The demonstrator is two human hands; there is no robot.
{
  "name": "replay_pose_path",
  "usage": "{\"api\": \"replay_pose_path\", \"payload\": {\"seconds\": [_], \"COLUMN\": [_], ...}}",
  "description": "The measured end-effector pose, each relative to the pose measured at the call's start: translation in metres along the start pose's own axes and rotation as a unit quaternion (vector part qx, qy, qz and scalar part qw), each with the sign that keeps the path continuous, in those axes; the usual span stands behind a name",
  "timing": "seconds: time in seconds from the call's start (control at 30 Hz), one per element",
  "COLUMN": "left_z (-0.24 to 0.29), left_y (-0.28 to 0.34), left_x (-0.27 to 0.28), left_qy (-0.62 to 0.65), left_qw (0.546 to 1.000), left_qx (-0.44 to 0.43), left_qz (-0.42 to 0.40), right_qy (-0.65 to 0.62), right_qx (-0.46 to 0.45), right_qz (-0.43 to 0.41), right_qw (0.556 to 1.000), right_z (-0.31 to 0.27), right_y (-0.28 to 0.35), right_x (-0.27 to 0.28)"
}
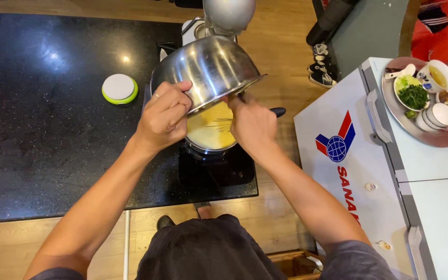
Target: Whisk dry ingredients into a yellow liquid mixture in a bowl and then combine with milk.
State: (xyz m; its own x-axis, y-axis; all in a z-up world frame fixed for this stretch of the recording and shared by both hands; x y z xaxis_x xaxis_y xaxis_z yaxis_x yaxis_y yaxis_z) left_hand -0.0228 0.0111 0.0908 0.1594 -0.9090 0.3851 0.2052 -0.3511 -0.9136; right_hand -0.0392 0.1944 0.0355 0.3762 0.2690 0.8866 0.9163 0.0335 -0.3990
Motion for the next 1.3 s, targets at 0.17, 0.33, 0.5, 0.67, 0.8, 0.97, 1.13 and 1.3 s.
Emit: {"api": "replay_pose_path", "payload": {"seconds": [0.17, 0.33, 0.5, 0.67, 0.8, 0.97, 1.13, 1.3], "left_z": [-0.004, -0.009, 0.0, -0.003, -0.007, -0.018, -0.027, -0.026], "left_y": [0.002, 0.005, 0.005, 0.01, 0.008, 0.011, 0.022, 0.021], "left_x": [0.009, 0.009, -0.001, -0.002, 0.003, 0.014, 0.023, 0.022], "left_qy": [-0.031, -0.037, -0.021, -0.03, -0.035, -0.022, -0.006, -0.001], "left_qw": [1.0, 0.999, 1.0, 0.999, 0.999, 0.999, 0.995, 0.993], "left_qx": [-0.005, -0.002, -0.009, -0.009, -0.005, 0.007, 0.055, 0.062], "left_qz": [0.0, 0.002, -0.015, -0.014, 0.013, 0.041, 0.077, 0.096], "right_qy": [0.033, 0.032, 0.038, 0.035, -0.011, -0.068, -0.107, -0.127], "right_qx": [-0.043, -0.077, -0.05, -0.078, -0.146, -0.218, -0.255, -0.237], "right_qz": [-0.131, -0.127, -0.058, -0.132, -0.17, -0.136, -0.135, -0.167], "right_qw": [0.99, 0.988, 0.996, 0.988, 0.974, 0.964, 0.951, 0.949], "right_z": [0.028, 0.027, 0.026, 0.033, 0.067, 0.108, 0.121, 0.112], "right_y": [0.042, 0.038, 0.004, 0.029, 0.059, 0.053, 0.049, 0.056], "right_x": [-0.022, -0.003, -0.013, -0.015, -0.026, -0.018, -0.02, -0.047]}}
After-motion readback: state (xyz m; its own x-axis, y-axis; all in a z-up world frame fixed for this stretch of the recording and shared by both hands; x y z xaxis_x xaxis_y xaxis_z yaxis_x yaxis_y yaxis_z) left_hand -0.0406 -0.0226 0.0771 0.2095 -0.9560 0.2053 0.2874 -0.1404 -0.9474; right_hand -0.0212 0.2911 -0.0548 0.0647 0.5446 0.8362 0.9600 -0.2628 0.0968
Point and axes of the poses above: each hand's wrist, its own y-axis away from the middle knuckle, its own x-axis out of the back of the hand, z = x × y, the point moved 9 cm from there along -y, towards the middle knuckle, and after that the axes turned 7 degrees about -x, right-handed, at the moved point
